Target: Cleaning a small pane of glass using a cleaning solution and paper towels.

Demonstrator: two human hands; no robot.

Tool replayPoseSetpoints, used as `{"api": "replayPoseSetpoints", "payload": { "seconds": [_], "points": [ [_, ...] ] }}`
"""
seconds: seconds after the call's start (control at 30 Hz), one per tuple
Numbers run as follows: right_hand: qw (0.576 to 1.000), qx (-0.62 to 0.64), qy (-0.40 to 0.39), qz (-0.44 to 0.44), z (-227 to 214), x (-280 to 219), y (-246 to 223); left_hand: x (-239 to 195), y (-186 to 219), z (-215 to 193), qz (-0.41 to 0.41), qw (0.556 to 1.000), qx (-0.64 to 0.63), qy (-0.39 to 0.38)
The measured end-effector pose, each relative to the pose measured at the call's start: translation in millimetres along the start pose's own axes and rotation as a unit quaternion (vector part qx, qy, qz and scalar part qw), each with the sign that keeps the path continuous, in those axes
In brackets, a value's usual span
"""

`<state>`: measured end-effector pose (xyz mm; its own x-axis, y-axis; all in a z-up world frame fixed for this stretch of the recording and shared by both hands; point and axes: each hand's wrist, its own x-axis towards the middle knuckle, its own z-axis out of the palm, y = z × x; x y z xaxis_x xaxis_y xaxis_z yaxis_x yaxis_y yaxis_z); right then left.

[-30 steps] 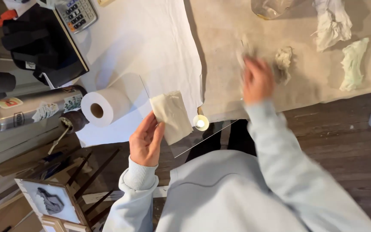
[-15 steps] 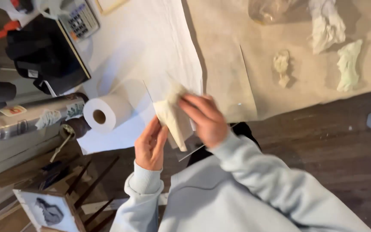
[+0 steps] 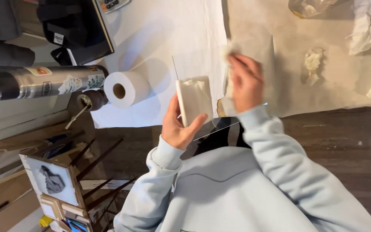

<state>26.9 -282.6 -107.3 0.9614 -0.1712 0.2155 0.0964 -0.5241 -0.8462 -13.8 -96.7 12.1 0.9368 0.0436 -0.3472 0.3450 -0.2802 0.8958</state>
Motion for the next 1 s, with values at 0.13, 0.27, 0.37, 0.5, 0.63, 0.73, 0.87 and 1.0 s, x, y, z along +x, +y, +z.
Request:
{"api": "replayPoseSetpoints", "payload": {
  "seconds": [0.13, 0.27, 0.37, 0.5, 0.63, 0.73, 0.87, 1.0],
  "points": [
    [0.958, 0.266, 0.061, 0.083, 2, 3, -59, 3, 1, 9, 0.015, 0.999, 0.039, -0.032],
    [0.831, 0.453, 0.034, 0.322, -19, -34, 30, 6, -20, 5, -0.003, 0.999, 0.032, -0.029],
    [0.983, 0.159, 0.093, -0.022, 4, 19, -3, 5, -18, 7, 0.012, 0.999, 0.021, -0.035],
    [0.988, 0.073, -0.104, -0.087, -5, -13, -60, 7, -24, -2, 0.028, 0.997, 0.025, -0.063],
    [0.973, 0.206, -0.035, 0.097, -31, -5, -10, 6, -34, -14, 0.013, 0.998, 0.007, -0.063],
    [0.994, 0.108, -0.012, 0.001, 8, 3, -15, 6, -17, -4, 0.036, 0.997, 0.054, -0.053],
    [0.993, 0.097, -0.026, -0.067, 5, 1, -39, 14, -28, 2, 0.109, 0.991, 0.077, -0.031],
    [0.997, 0.065, 0.002, -0.037, -35, -13, 4, 12, -41, 0, 0.137, 0.987, 0.080, -0.010]
  ]
}}
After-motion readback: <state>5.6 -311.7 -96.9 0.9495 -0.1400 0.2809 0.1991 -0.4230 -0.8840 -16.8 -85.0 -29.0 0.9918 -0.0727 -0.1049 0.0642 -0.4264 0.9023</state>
